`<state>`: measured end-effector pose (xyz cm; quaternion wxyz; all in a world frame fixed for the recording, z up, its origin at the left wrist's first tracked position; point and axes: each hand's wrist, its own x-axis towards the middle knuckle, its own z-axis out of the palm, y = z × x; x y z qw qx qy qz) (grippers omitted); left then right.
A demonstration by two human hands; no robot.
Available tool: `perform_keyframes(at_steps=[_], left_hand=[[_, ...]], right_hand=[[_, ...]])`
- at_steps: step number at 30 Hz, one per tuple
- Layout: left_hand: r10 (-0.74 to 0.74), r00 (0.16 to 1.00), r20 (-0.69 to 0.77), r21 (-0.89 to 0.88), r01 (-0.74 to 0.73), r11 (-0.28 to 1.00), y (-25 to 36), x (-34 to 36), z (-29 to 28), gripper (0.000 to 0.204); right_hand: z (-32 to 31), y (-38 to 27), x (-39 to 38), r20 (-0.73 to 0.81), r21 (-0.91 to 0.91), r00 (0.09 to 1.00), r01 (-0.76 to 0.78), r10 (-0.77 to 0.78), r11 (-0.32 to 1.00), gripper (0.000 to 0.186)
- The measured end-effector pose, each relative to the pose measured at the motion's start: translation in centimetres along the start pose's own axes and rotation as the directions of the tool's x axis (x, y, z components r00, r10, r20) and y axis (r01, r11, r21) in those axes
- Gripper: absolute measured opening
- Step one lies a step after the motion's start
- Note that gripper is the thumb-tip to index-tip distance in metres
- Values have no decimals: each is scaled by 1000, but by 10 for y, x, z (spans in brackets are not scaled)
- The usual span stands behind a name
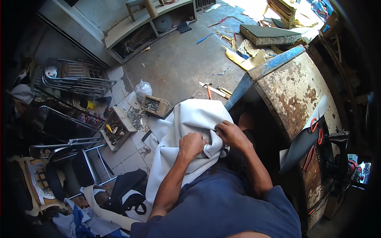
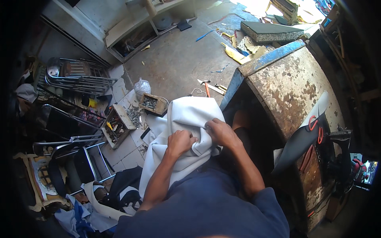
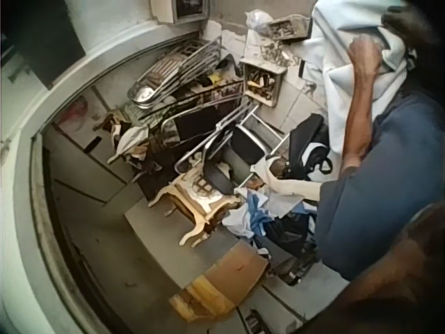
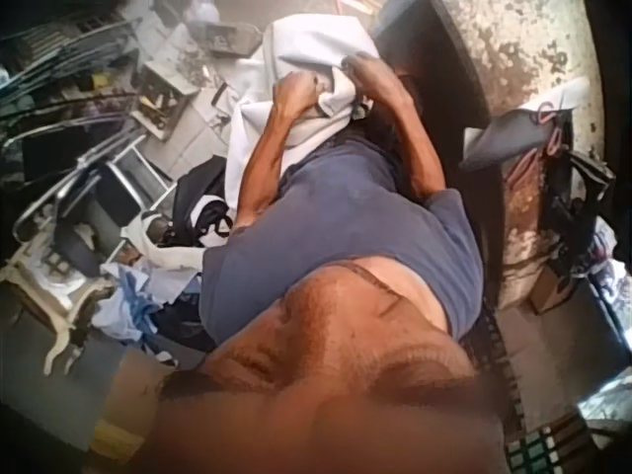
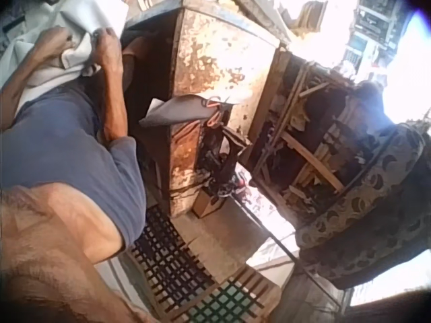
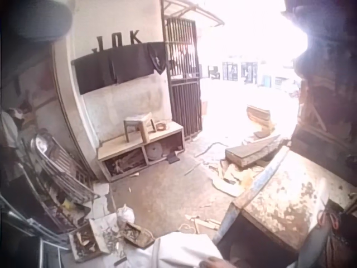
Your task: The person cuts along a curved line on a large piece of white upholstery fabric using shears, then uses the cut-out section to measure and cut a matching piece of black material.
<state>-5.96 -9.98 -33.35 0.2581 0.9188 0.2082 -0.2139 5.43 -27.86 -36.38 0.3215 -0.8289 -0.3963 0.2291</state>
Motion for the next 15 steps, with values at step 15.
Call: perform_keyframes(at_steps=[15], left_hand=[[222,952,210,-452,-107,886,-11,63,26,28]], right_hand=[[-31,-24,23,-293,-178,956,-54,0,982,21]])
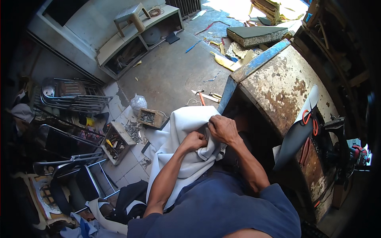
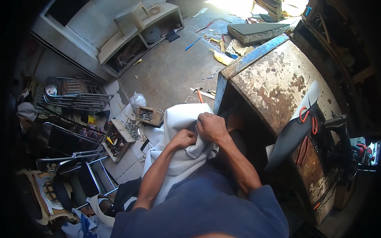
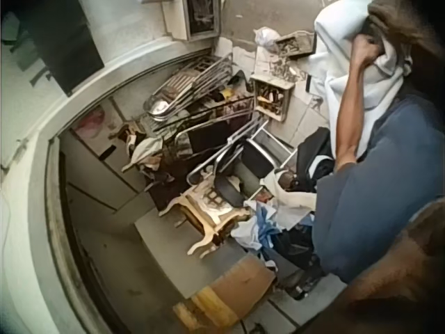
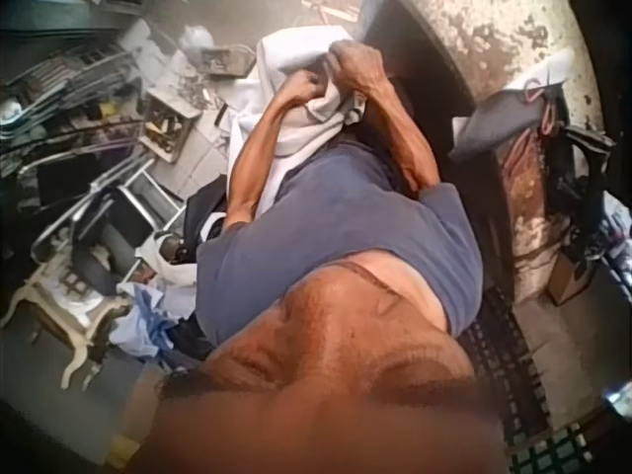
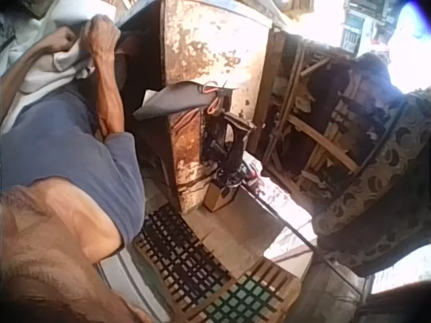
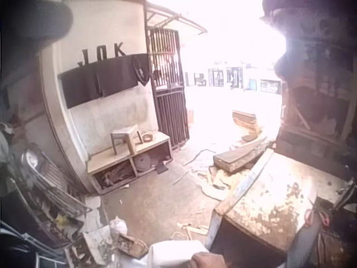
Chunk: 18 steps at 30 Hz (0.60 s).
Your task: The person cuts along a curved line on a large piece of white upholstery fabric using shears, then uses the cut-out section to measure and cut a matching piece of black material.
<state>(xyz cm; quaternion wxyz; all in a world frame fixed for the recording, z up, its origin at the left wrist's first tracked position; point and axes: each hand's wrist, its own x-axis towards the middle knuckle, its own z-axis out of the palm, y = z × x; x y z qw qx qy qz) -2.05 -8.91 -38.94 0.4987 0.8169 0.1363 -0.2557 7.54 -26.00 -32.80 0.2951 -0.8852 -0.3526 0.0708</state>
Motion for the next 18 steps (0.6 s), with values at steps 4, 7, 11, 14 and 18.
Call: perform_keyframes(at_steps=[4,7,11,14,18], left_hand=[[260,705,-660,115,-248,962,84,-111,-34,21],[500,473,-725,470,-191,862,122,-167,-47,19],[514,499,-697,476,-214,853,118,-196,-59,19],[470,477,-743,457,-152,877,107,-207,-48,18],[278,492,-825,262,-102,960,86,-201,-36,17]], right_hand=[[-14,7,19,-187,231,964,-145,190,962,24],[-34,-2,30,-125,440,936,-244,328,864,27],[-79,-47,37,-85,619,970,230,-227,751,28],[-66,-78,44,120,343,909,340,-400,876,30],[-37,-78,44,31,393,914,360,-404,846,23]])
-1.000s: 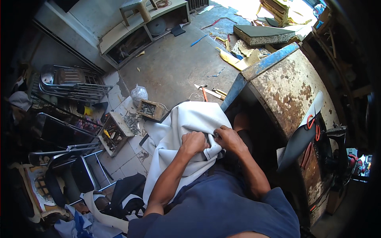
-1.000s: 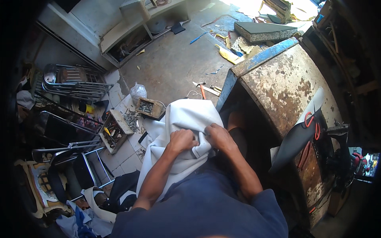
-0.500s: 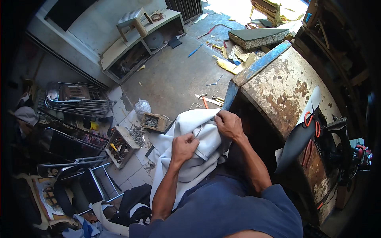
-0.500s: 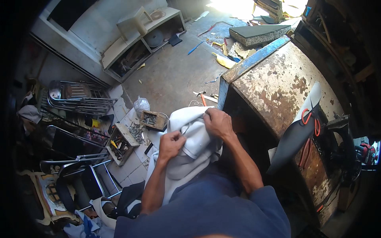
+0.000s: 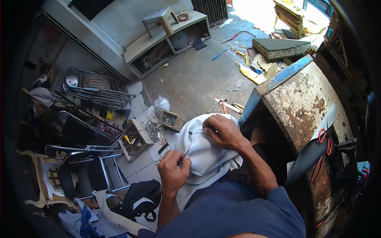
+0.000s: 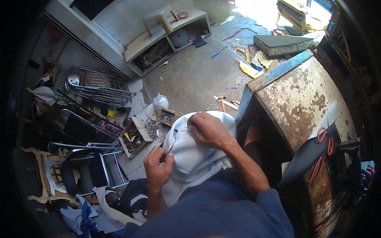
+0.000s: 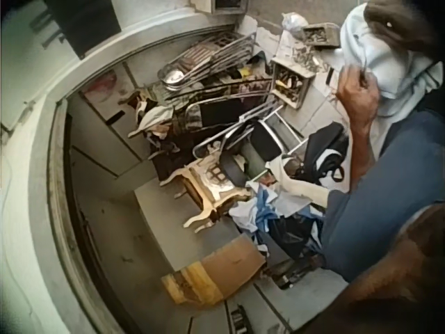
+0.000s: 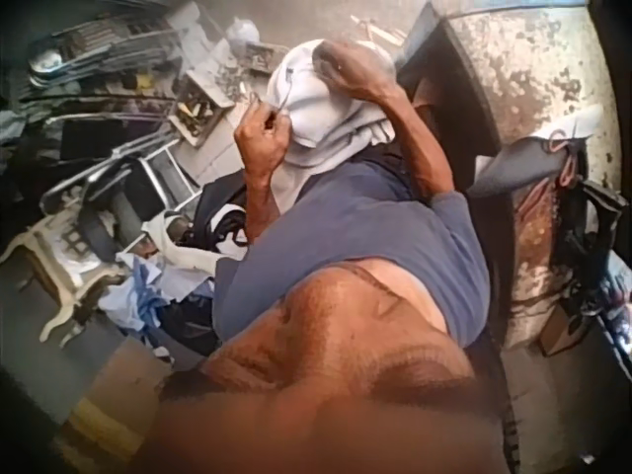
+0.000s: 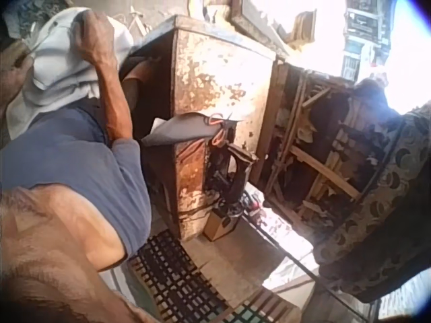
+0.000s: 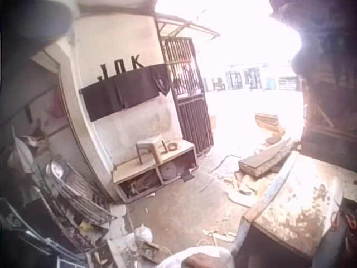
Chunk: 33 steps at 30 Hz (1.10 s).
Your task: The person cuts along a curved line on a large piece of white upholstery fabric using shears, then uses the cut-out section to measure and cut a matching piece of black material.
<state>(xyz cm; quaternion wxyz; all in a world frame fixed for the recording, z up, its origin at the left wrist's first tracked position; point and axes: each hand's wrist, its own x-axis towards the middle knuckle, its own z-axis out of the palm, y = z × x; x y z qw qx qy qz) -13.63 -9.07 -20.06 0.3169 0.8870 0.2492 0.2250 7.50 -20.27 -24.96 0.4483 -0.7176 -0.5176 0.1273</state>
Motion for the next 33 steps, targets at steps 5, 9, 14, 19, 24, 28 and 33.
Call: perform_keyframes(at_steps=[5,9,14,19,24,28,33], left_hand=[[35,999,28,102,-38,994,-11,10,-1,17],[102,995,20,110,-104,988,-12,2,2,17],[-117,992,43,110,112,988,-20,-3,5,13],[97,974,-204,124,-73,990,2,14,9,50],[-59,997,46,-61,62,996,-23,49,26,22],[-226,852,472,-633,506,586,-53,51,54,25],[-253,849,464,-745,528,408,-24,44,84,24]], right_hand=[[19,-3,5,8,-49,999,-45,45,998,32],[35,3,11,290,-121,945,-118,148,986,33],[32,5,3,21,35,1000,-23,22,999,20],[23,-22,-2,-203,162,979,54,-20,985,11],[27,-25,0,-203,203,978,1,41,979,10],[27,4,-26,-207,206,976,-29,72,978,11],[-2,3,-72,-467,30,869,-166,161,986,14]])
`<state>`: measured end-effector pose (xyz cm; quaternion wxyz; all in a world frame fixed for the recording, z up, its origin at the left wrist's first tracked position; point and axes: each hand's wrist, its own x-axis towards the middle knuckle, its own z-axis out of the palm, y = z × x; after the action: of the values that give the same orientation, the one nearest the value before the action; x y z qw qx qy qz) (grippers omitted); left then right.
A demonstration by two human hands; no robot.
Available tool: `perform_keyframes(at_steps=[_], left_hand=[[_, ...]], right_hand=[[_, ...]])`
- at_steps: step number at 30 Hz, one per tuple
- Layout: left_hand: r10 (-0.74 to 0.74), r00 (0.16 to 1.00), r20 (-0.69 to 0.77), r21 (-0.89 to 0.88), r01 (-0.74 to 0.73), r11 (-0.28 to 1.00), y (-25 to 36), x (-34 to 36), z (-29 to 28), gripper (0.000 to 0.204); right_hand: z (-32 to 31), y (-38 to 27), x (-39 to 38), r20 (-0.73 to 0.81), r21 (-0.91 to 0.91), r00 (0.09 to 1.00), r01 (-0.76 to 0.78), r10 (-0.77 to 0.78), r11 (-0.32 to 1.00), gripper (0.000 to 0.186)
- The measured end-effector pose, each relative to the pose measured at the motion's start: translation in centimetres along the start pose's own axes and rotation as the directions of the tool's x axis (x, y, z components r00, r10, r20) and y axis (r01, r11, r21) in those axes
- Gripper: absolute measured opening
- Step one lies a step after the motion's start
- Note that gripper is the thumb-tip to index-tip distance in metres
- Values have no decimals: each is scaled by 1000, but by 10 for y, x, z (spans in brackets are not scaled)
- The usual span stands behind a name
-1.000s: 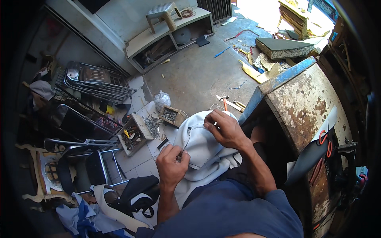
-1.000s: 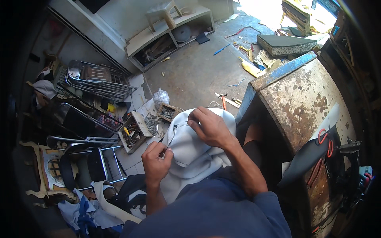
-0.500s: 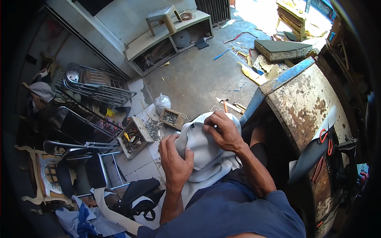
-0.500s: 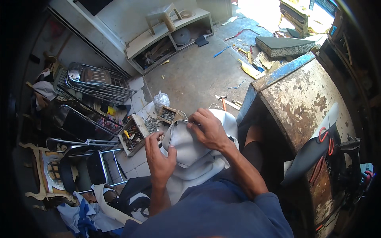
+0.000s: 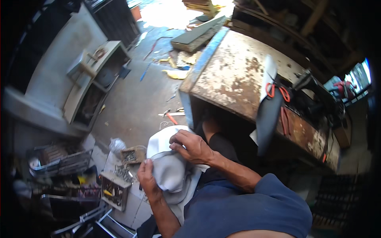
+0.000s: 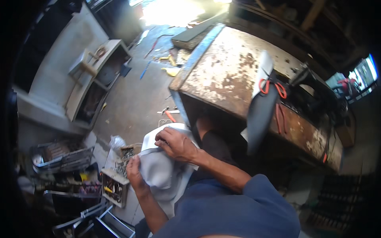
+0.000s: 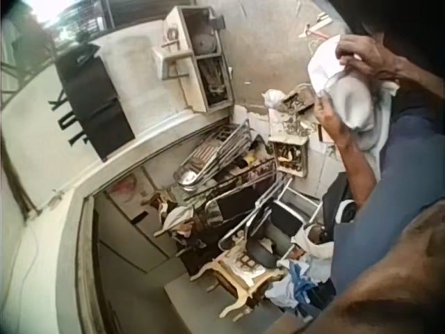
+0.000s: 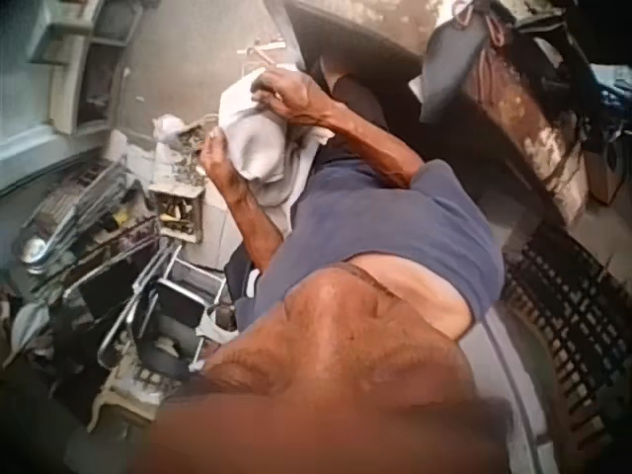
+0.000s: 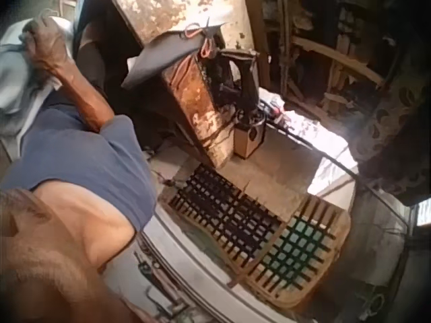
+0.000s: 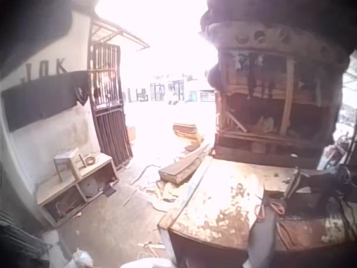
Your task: The person cuts along a curved line on a large piece of white upholstery fabric using shears, then uses the cut-out section to measure and cut a matching piece of black material.
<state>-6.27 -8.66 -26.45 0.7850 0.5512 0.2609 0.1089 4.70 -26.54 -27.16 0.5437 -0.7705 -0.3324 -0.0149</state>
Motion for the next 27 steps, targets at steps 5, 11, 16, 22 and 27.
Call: perform_keyframes(at_steps=[5,11,16,22,27], left_hand=[[61,996,64,74,-65,995,-3,11,-4,19],[42,976,215,126,-70,990,6,26,16,20],[-3,986,168,-54,12,998,-4,27,13,20],[20,989,145,-244,16,970,-5,24,5,23],[143,986,87,56,-149,987,0,26,-2,22]], right_hand=[[-150,-25,-35,-577,-355,815,-310,54,882,15],[-316,90,-118,-808,-482,573,-777,136,405,36],[-371,167,-124,-655,-671,670,-729,350,139,38],[-384,160,-95,-612,-587,568,-792,551,164,37],[-419,197,-128,-644,-584,643,-763,415,276,33]])
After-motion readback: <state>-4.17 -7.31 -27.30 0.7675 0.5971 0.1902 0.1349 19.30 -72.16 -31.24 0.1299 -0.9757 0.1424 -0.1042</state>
